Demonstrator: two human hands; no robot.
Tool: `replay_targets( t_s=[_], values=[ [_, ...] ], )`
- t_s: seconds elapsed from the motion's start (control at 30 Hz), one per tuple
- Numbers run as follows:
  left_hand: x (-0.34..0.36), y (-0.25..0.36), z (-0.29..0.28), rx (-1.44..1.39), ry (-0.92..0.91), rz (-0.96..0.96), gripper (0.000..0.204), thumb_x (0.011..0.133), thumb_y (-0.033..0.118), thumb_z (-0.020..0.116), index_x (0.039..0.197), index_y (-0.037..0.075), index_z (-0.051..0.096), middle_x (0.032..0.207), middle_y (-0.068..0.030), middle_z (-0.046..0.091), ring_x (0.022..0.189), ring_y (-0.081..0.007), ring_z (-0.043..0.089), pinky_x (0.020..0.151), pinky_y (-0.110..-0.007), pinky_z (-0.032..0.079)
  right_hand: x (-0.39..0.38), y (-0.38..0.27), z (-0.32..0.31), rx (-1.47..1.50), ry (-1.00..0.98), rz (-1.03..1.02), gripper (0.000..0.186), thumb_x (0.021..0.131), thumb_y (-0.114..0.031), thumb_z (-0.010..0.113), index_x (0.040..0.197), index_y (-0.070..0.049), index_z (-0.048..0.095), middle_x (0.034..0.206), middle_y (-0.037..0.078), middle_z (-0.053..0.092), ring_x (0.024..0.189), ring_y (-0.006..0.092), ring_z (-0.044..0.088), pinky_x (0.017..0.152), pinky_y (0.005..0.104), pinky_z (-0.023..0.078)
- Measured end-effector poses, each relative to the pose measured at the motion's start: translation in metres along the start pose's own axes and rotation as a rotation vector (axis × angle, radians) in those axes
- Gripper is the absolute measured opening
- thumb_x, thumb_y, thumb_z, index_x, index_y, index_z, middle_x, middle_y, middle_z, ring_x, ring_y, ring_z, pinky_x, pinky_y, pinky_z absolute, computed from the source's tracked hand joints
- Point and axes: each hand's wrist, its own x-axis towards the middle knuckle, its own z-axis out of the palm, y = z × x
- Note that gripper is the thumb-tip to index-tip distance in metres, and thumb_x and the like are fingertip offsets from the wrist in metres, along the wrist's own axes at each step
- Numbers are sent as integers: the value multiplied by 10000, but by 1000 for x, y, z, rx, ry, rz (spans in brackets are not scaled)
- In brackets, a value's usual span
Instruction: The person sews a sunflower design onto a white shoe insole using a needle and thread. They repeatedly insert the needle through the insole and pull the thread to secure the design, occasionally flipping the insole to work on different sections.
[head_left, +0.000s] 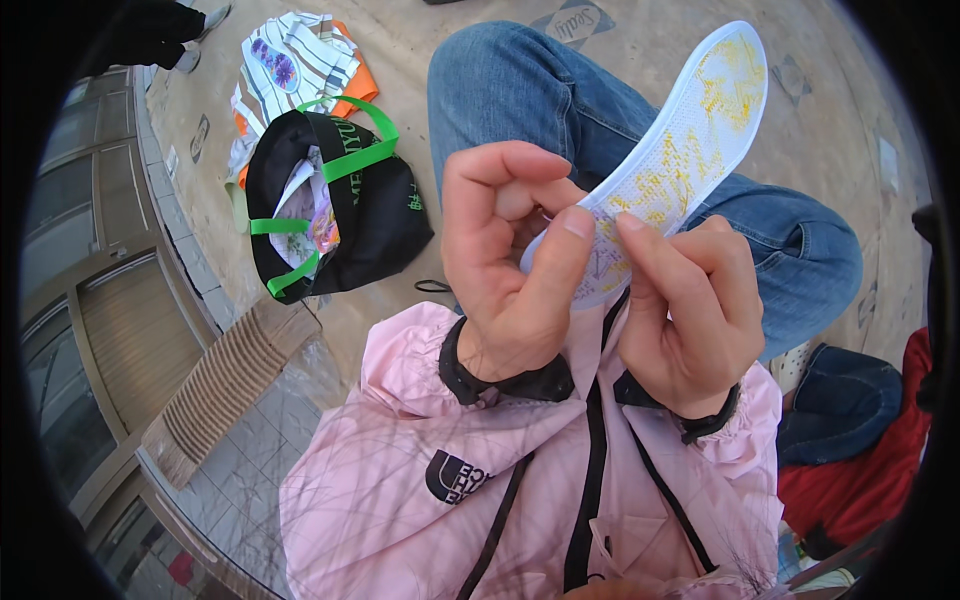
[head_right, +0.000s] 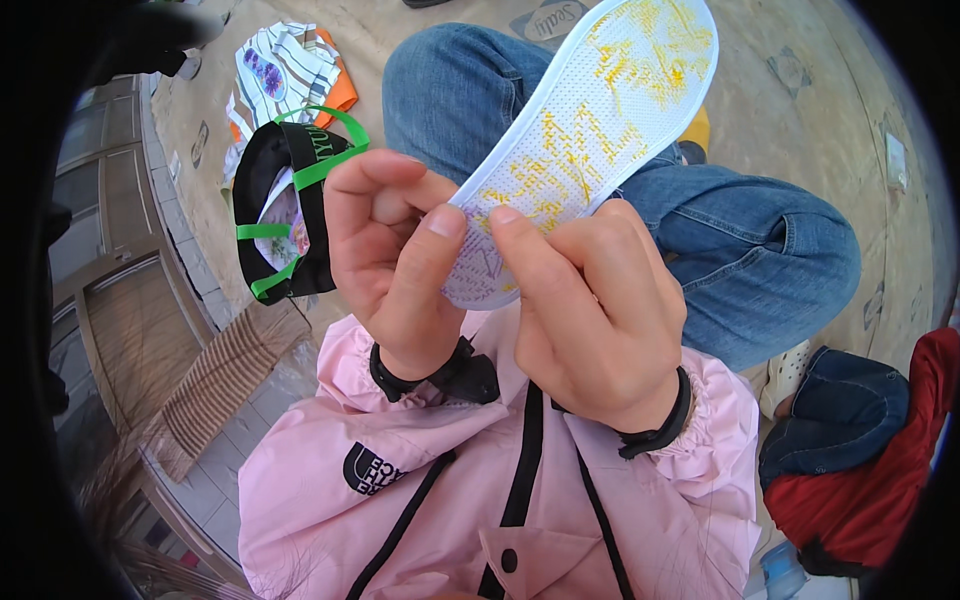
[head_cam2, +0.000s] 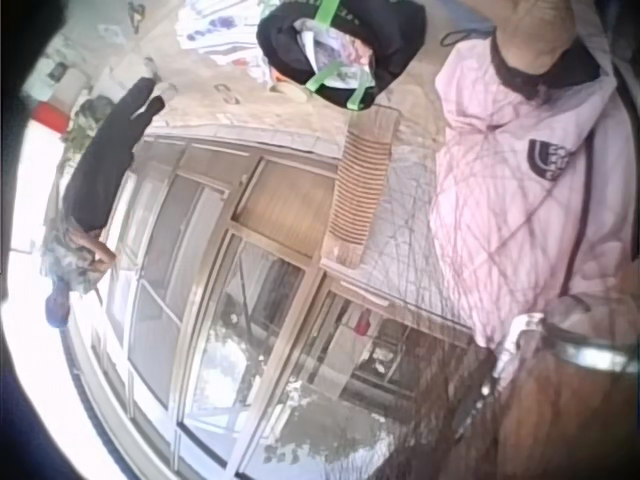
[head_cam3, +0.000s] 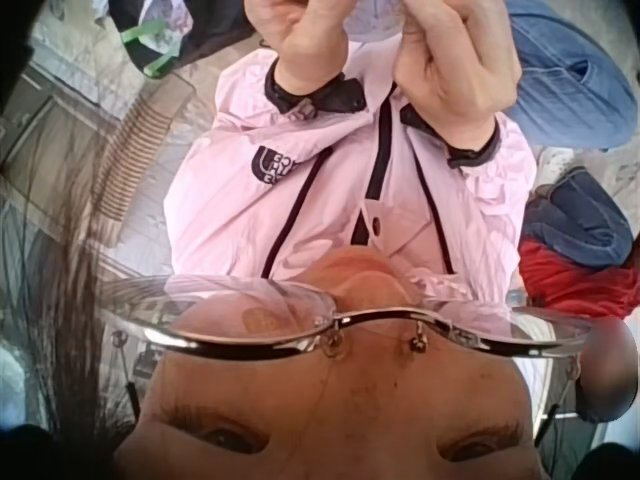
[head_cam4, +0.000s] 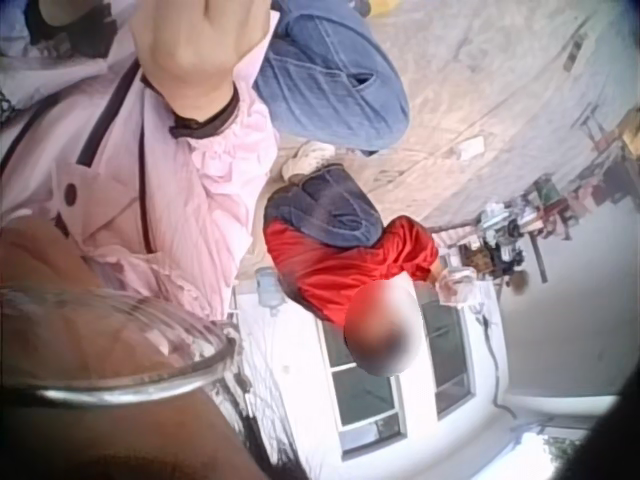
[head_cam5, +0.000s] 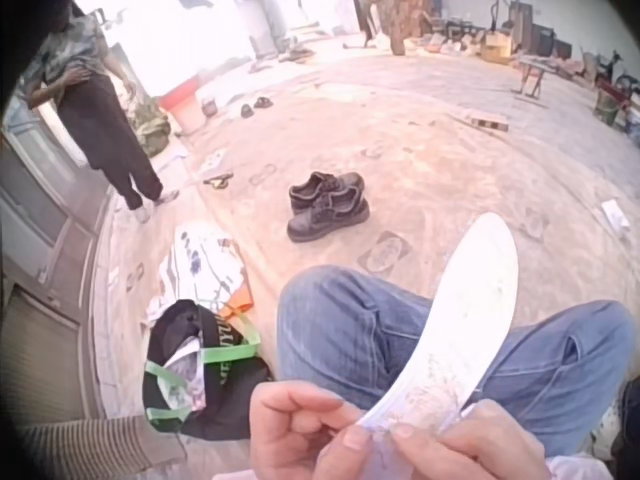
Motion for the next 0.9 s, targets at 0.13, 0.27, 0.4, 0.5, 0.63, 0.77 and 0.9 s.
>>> replay_targets(
  t_s=[0.13, 0.27, 0.4, 0.5, 0.63, 0.77, 0.9],
  values=[
    [-1, 1, 0, 58, -6, 19, 324, 873, -37, 574, 1162, -21, 428, 874, -62, 617, 762, -65, 555, 706, -207, 439, 1, -2, -1, -24, -30, -4, 465, 552, 106, 635, 1011, 65, 692, 721, 73, 478, 581, 211, 485, 463, 306, 375],
    [-3, 0, 0, 122, 1, 45, 326, 867, -51, 578, 1157, -21, 432, 878, -63, 620, 754, -64, 557, 699, -209, 441, 0, -6, 1, -54, -28, 4, 440, 555, 105, 630, 990, 69, 690, 720, 75, 478, 579, 211, 488, 451, 305, 368],
    [-4, -1, 2, 84, 28, 44, 313, 870, -41, 580, 1148, -21, 437, 877, -63, 622, 749, -63, 557, 690, -205, 436, -1, -2, 5, -41, 1, -22, 425, 562, 106, 638, 982, 61, 686, 720, 82, 490, 569, 217, 492, 455, 309, 380],
    [-4, -1, 0, -24, -1, -21, 314, 874, -20, 581, 1153, -22, 437, 873, -62, 621, 755, -64, 556, 684, -201, 430, -2, 0, 7, 1, 39, 33, 333, 631, 114, 656, 955, 38, 677, 723, 92, 502, 564, 225, 498, 466, 312, 397],
    [0, -4, -5, -215, -35, -140, 329, 873, 10, 579, 1176, -39, 460, 882, -66, 627, 776, -74, 568, 687, -204, 439, 0, -3, 9, 77, 80, 201, 163, 753, 93, 676, 886, 4, 646, 736, 99, 519, 569, 228, 505, 483, 304, 409],
    [6, 3, -3, -351, 23, -397, 281, 867, 36, 565, 1127, -66, 535, 909, -88, 645, 787, -91, 595, 699, -221, 471, 4, -3, 10, 177, 67, 326, 124, 780, 75, 688, 845, -8, 623, 743, 80, 533, 576, 185, 506, 486, 272, 390],
    [7, 1, -7, -455, 40, -588, 196, 860, 51, 557, 1011, -68, 594, 897, -104, 658, 746, -114, 615, 678, -245, 499, 7, -5, 9, 239, 78, 415, 129, 772, 83, 688, 824, -12, 618, 738, 61, 535, 583, 138, 502, 489, 246, 374]
  ],
)
